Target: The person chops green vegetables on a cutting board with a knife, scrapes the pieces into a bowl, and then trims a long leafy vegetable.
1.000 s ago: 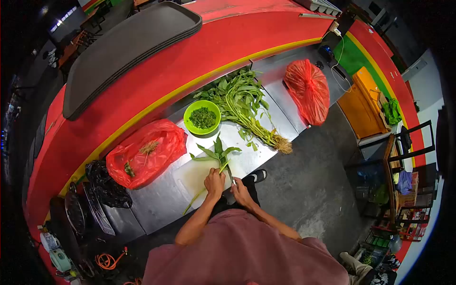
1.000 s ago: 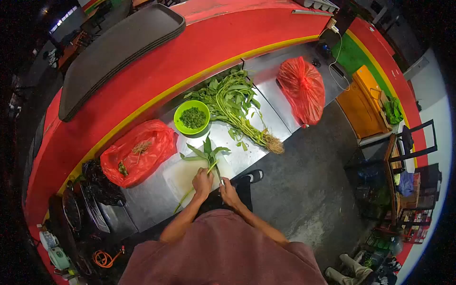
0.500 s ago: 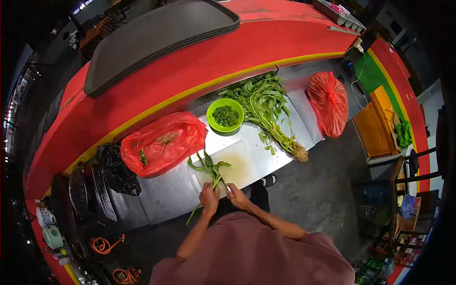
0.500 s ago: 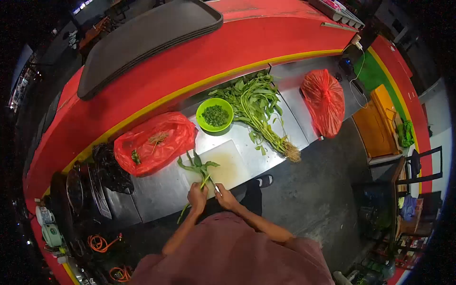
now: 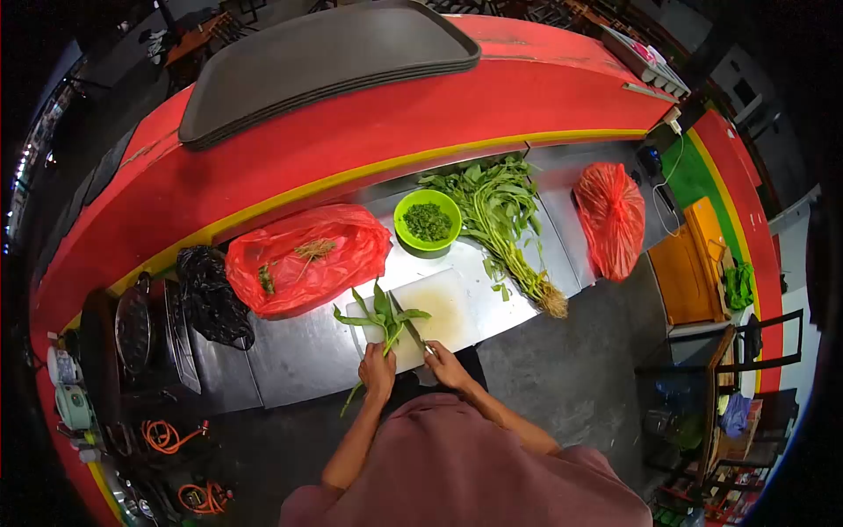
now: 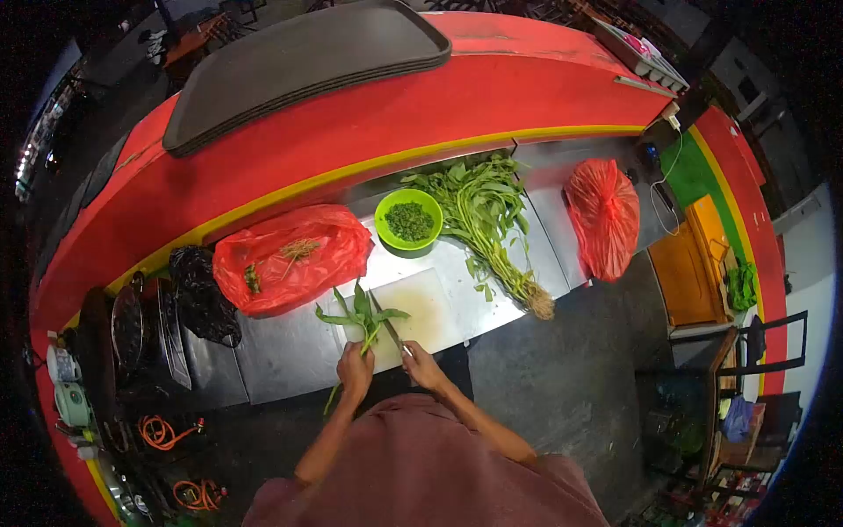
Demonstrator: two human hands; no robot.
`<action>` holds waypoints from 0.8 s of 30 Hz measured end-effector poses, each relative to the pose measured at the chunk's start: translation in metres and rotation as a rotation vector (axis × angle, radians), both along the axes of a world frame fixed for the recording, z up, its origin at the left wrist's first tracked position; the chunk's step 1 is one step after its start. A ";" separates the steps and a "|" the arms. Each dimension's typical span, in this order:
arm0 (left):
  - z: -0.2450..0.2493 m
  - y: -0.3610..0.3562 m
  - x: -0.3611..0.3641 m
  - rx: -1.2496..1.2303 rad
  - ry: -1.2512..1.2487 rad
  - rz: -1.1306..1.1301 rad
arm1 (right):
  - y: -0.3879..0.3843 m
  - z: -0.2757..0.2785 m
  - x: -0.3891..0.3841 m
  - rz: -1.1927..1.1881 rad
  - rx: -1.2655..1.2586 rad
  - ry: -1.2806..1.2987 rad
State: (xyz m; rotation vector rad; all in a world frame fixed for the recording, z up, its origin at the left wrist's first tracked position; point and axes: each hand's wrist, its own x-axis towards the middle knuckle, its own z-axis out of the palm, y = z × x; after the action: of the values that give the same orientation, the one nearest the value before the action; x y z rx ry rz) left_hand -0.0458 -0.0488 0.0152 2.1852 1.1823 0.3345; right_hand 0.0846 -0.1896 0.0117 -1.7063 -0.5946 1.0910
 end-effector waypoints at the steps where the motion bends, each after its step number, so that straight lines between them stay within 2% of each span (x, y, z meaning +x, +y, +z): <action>1: 0.004 0.000 0.001 -0.007 0.025 -0.023 | -0.004 -0.003 0.003 0.008 0.004 -0.004; 5: 0.007 0.002 0.000 -0.053 0.049 -0.008 | -0.022 -0.004 0.019 -0.065 -0.033 0.123; 17: 0.013 0.008 0.003 -0.039 0.133 -0.030 | -0.055 0.016 0.048 -0.195 -0.144 -0.017; 20: 0.014 0.012 0.002 0.004 0.075 -0.003 | -0.057 0.016 0.057 -0.212 -0.142 -0.027; 23: 0.042 0.015 0.010 0.005 0.104 0.009 | -0.057 0.023 0.067 -0.235 -0.114 -0.008; 24: 0.042 0.016 0.013 0.059 0.028 -0.019 | -0.056 0.025 0.071 -0.232 -0.142 -0.053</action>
State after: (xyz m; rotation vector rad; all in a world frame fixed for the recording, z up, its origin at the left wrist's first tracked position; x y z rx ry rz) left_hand -0.0326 -0.0323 0.0575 2.2570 1.1794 0.3356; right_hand 0.1556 -0.2461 0.0370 -1.8796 -0.3467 0.9431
